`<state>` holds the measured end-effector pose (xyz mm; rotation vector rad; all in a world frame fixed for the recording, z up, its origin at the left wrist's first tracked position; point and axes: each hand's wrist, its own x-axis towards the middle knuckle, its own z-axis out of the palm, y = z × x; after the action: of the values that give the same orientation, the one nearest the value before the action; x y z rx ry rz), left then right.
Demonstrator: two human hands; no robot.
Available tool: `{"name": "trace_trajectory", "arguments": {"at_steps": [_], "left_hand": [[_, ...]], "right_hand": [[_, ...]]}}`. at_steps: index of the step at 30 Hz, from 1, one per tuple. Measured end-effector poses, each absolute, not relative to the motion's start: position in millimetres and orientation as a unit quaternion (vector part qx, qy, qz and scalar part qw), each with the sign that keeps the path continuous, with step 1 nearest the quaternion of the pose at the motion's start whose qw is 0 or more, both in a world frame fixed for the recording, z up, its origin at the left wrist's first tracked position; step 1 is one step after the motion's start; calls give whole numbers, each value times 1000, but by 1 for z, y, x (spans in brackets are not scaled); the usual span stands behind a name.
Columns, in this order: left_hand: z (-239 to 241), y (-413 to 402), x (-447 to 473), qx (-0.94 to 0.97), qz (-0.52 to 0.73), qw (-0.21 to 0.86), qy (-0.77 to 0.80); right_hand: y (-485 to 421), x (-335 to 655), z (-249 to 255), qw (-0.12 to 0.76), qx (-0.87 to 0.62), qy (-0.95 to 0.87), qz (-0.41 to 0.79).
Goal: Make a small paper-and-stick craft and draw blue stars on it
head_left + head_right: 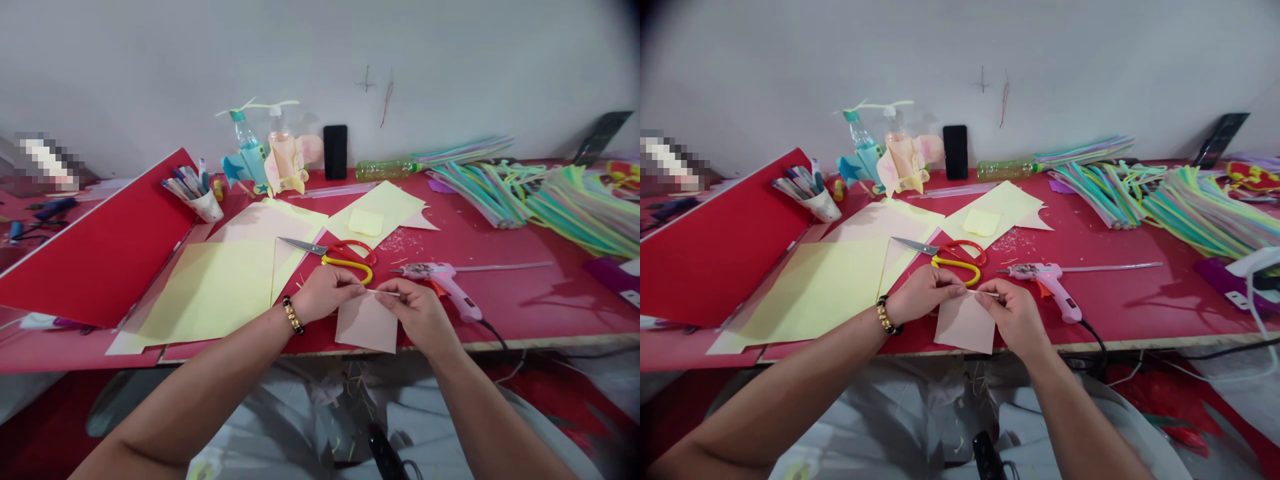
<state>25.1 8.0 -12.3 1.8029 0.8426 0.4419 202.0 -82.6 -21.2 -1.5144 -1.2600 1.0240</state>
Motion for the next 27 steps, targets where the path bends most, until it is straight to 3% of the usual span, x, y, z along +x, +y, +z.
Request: {"name": "trace_trajectory", "arguments": {"at_steps": [27], "left_hand": [[-9, 5, 27, 749, 177, 530, 355]], "right_hand": [[-85, 200, -20, 420, -616, -547, 380]]}}
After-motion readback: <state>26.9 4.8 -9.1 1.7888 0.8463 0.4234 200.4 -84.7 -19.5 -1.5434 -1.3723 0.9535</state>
